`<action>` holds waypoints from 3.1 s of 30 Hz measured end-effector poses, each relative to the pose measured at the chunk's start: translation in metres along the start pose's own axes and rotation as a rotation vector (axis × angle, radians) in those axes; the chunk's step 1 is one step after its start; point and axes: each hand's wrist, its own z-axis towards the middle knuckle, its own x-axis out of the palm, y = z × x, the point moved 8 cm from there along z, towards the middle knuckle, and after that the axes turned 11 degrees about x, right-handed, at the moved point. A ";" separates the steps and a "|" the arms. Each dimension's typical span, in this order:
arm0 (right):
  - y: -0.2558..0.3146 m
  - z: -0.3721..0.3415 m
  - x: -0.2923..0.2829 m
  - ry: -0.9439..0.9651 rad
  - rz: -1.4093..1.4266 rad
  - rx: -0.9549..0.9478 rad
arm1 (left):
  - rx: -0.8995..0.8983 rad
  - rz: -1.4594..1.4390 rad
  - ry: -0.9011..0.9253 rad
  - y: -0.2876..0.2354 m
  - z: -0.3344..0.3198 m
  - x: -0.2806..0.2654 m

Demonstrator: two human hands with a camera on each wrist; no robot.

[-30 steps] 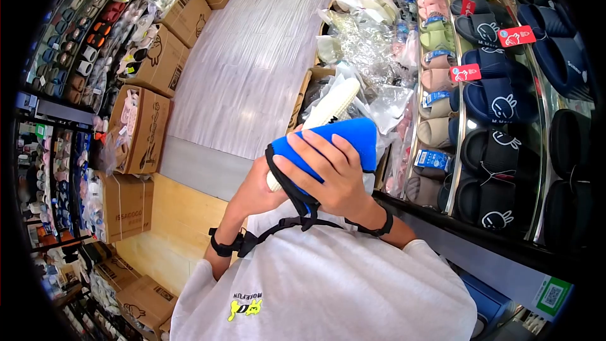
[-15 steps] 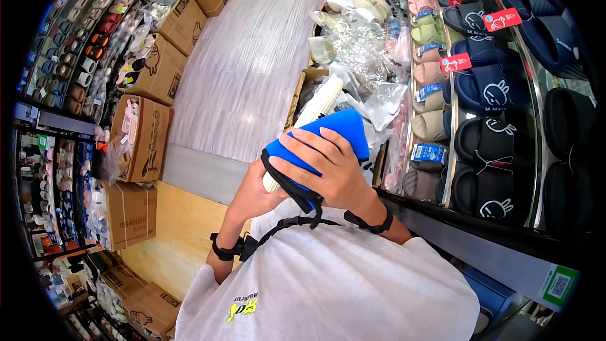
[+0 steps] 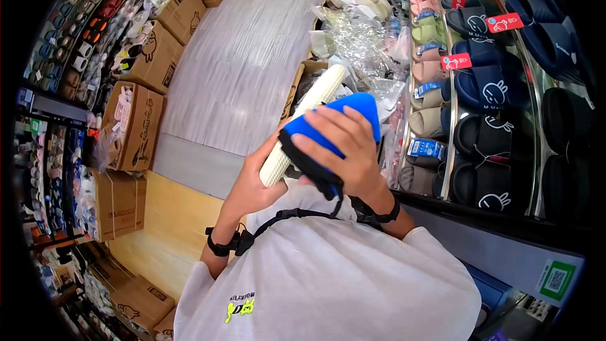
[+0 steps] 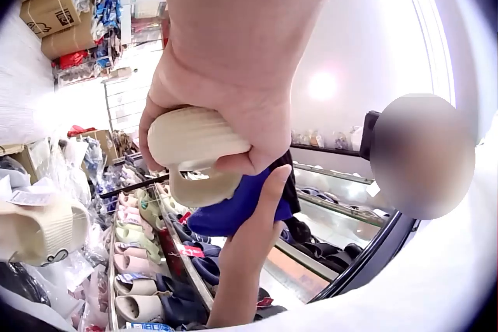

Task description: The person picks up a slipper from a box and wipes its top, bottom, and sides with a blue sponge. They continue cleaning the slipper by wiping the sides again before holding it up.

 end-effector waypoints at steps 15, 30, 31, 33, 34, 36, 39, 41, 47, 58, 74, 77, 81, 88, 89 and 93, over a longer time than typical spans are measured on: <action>0.023 -0.013 0.018 0.054 0.114 -0.077 | 0.060 0.100 -0.063 -0.008 -0.031 -0.009; 0.046 -0.027 0.031 0.075 0.043 -0.194 | 0.041 0.074 -0.077 -0.006 -0.026 -0.003; 0.043 -0.027 0.031 0.083 0.052 -0.197 | 0.054 0.067 -0.081 -0.005 -0.027 -0.003; 0.033 -0.020 0.027 0.076 0.076 -0.148 | 0.084 0.085 -0.078 -0.003 -0.029 -0.003; 0.028 -0.014 0.023 0.065 0.093 -0.101 | 0.104 0.111 -0.077 -0.003 -0.031 -0.005; 0.019 -0.012 0.020 0.042 0.137 -0.048 | 0.028 0.070 -0.076 0.004 -0.033 -0.007; 0.029 -0.024 0.028 0.050 0.080 -0.125 | 0.124 0.116 -0.070 -0.002 -0.031 -0.004; 0.042 -0.037 0.036 0.074 0.020 -0.265 | 0.083 0.061 -0.081 0.000 -0.029 -0.002; 0.019 -0.019 0.028 0.078 0.104 -0.101 | 0.021 0.030 -0.105 0.006 -0.036 -0.005; 0.042 -0.032 0.045 0.183 0.111 -0.228 | -0.011 0.063 -0.142 0.014 -0.042 -0.007; 0.030 -0.012 0.036 0.141 0.198 -0.023 | 0.020 0.075 -0.210 0.012 -0.046 -0.015; 0.044 -0.022 0.042 0.203 0.156 -0.124 | 0.049 0.013 -0.137 0.011 -0.044 -0.008; 0.039 -0.017 0.038 0.238 0.207 -0.131 | 0.074 0.057 -0.140 0.011 -0.042 -0.008; 0.045 -0.020 0.041 0.199 0.178 -0.141 | 0.015 0.029 -0.119 0.010 -0.044 -0.007; 0.050 -0.025 0.046 0.231 0.132 -0.215 | -0.043 0.028 -0.109 0.010 -0.042 -0.007; 0.043 -0.017 0.042 0.240 0.167 -0.175 | -0.013 0.066 -0.114 0.015 -0.042 -0.010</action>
